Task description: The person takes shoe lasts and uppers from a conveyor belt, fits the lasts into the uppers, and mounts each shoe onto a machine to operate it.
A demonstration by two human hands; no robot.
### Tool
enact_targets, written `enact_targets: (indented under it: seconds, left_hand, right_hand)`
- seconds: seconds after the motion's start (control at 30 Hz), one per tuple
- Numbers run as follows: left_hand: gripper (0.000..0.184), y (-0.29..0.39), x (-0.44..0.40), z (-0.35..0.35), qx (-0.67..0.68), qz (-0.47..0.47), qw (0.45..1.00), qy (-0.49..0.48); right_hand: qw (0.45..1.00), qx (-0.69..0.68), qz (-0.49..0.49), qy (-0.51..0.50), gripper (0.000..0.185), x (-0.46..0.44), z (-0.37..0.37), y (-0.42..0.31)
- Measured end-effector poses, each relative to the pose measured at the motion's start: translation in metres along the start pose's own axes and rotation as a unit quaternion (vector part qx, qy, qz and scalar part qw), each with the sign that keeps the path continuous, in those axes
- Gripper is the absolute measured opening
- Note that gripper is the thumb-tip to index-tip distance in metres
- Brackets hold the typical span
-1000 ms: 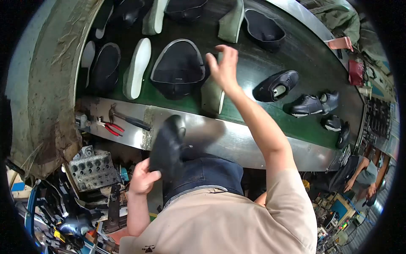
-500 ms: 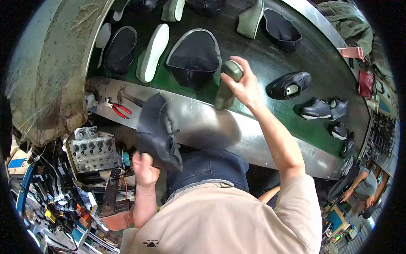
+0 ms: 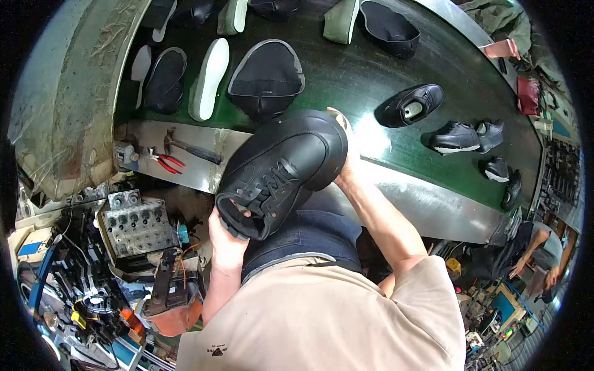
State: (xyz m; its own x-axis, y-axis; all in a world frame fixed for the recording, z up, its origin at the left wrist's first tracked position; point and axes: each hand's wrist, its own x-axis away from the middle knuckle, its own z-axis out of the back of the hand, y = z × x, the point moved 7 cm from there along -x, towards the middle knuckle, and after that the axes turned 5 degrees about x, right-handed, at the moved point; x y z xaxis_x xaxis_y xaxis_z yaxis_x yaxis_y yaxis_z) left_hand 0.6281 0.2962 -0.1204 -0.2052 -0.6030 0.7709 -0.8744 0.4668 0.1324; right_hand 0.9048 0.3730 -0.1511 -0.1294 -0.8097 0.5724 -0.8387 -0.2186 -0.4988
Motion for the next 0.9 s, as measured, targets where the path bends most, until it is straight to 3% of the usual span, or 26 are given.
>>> enact_targets:
  seconds: [0.07, 0.13, 0.2, 0.27, 0.33, 0.4, 0.47, 0.53, 0.6, 0.7, 0.87, 0.9]
  left_hand:
    - [0.034, -0.009, -0.007, -0.010, -0.010, 0.009, 1.000, 0.011]
    - [0.039, -0.012, -0.010, -0.011, -0.018, 0.018, 0.999, 0.023]
    - [0.044, -0.012, -0.013, -0.010, -0.002, 0.019, 0.999, -0.029]
    - [0.043, -0.011, -0.009, -0.014, 0.015, 0.013, 1.000, -0.020]
    - [0.041, -0.004, -0.011, -0.004, 0.026, -0.014, 0.999, 0.020]
    - [0.037, -0.002, -0.006, 0.007, 0.049, -0.029, 0.997, 0.044]
    - [0.033, 0.008, -0.004, 0.001, 0.011, -0.071, 0.997, 0.031]
    - [0.030, 0.009, 0.002, 0.007, 0.007, -0.088, 0.995, 0.054]
    - [0.027, 0.011, 0.000, 0.009, 0.020, -0.106, 0.994, 0.009]
    - [0.029, 0.009, 0.000, 0.020, -0.003, -0.109, 0.993, 0.035]
    - [0.038, -0.002, 0.033, 0.040, -0.111, -0.075, 0.991, 0.023]
    - [0.023, -0.007, 0.039, 0.039, -0.106, -0.039, 0.994, 0.015]
  right_hand:
    - [1.000, -0.005, -0.026, -0.017, 0.039, 0.008, -0.008, 0.003]
    - [0.990, -0.083, -0.050, -0.107, 0.037, 0.012, -0.021, 0.010]
    - [0.996, -0.001, -0.012, -0.091, 0.048, 0.006, -0.005, 0.009]
    - [0.994, 0.091, -0.023, 0.050, 0.055, 0.024, -0.027, -0.003]
    - [0.990, 0.141, -0.010, 0.002, 0.059, 0.030, -0.040, -0.011]
    - [0.989, 0.076, -0.034, -0.124, 0.059, 0.028, -0.042, -0.004]
    - [0.988, 0.095, -0.016, -0.120, 0.051, 0.025, -0.047, 0.000]
    - [0.966, 0.255, 0.035, -0.038, 0.042, 0.015, -0.044, -0.001]
    - [0.972, 0.230, 0.042, -0.024, 0.034, 0.001, -0.038, 0.007]
    - [0.970, 0.224, 0.093, 0.024, 0.031, -0.012, -0.037, 0.001]
    - [0.968, 0.245, 0.038, -0.036, 0.027, -0.013, -0.055, 0.008]
    - [0.958, 0.282, -0.006, -0.044, 0.026, -0.012, -0.061, 0.016]
